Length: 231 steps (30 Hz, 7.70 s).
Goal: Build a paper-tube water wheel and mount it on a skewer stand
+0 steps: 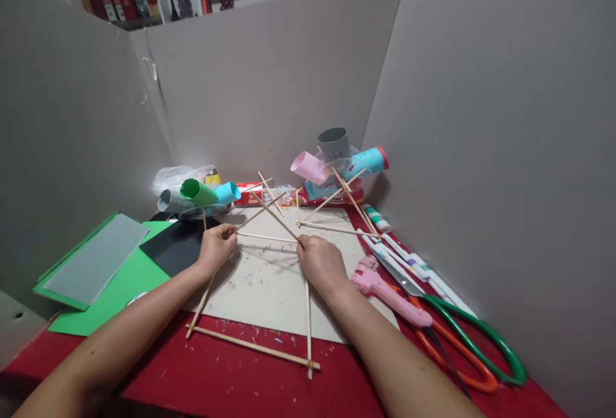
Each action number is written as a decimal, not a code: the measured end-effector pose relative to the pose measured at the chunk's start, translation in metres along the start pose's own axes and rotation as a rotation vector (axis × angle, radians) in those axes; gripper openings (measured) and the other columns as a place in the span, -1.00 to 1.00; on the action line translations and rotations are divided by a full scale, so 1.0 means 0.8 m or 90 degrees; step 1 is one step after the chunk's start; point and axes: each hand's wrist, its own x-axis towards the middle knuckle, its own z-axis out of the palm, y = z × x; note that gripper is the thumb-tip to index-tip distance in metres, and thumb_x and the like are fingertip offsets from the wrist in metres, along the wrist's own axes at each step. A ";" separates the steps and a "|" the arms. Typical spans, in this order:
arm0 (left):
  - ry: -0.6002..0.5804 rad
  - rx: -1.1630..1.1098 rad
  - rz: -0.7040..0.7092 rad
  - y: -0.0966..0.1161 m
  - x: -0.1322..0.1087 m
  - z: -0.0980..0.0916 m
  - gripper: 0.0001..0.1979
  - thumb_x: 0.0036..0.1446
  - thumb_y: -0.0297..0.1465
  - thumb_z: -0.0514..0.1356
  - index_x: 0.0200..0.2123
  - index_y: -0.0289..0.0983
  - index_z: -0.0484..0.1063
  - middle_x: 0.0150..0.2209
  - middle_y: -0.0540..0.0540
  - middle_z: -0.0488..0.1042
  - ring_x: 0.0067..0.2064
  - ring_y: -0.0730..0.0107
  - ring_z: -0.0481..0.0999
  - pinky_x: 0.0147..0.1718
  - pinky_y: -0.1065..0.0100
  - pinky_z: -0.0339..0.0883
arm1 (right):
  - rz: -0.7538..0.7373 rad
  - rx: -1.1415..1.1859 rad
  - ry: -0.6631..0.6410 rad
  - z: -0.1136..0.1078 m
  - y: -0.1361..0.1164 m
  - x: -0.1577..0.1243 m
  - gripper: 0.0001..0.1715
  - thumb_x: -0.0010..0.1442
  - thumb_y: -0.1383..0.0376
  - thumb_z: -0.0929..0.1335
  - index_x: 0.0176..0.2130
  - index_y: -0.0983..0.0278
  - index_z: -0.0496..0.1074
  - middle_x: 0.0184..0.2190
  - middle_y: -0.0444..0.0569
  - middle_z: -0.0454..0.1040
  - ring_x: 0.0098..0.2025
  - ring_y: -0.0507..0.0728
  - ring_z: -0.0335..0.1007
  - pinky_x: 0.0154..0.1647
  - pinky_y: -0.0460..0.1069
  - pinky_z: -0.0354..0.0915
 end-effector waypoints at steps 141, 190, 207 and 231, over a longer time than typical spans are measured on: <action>-0.179 0.312 -0.037 0.005 0.013 -0.002 -0.74 0.12 -0.30 0.20 -0.15 -0.18 0.60 -0.21 -0.18 0.64 -0.16 0.06 0.59 -0.27 0.31 0.33 | 0.092 -0.043 -0.083 -0.032 -0.002 0.007 -0.64 0.28 0.14 0.32 -0.02 0.23 0.54 -0.25 0.09 0.63 -0.17 0.26 0.53 -0.29 0.02 0.23; -0.249 0.217 0.000 0.004 0.021 0.024 -0.83 0.08 -0.46 0.18 -0.31 -0.25 0.59 -0.26 -0.15 0.60 -0.17 0.16 0.55 -0.19 0.29 0.34 | -0.050 -0.005 -0.102 0.000 0.016 0.038 -0.86 0.15 0.34 0.27 -0.43 0.25 0.38 -0.50 -0.01 0.43 -0.47 0.12 0.19 -0.44 -0.02 -0.01; -0.013 0.127 0.219 0.015 0.004 0.021 -0.91 0.09 -0.46 0.15 -0.31 -0.27 0.43 -0.32 -0.10 0.52 -0.29 0.28 0.48 -0.23 0.31 0.31 | -0.033 0.039 -0.135 -0.002 0.024 0.038 -0.88 0.17 0.30 0.33 -0.36 0.26 0.48 -0.41 0.01 0.54 -0.39 0.14 0.38 -0.39 -0.04 0.13; -0.399 0.181 0.287 0.093 -0.005 0.065 -0.70 0.23 -0.53 0.03 -0.08 -0.33 0.51 -0.07 -0.24 0.55 -0.12 0.17 0.57 -0.12 0.28 0.39 | -0.031 0.030 -0.196 -0.016 0.038 0.041 -0.68 0.10 0.41 0.30 -0.25 0.28 0.64 -0.27 0.07 0.65 -0.24 0.18 0.51 -0.32 -0.06 0.21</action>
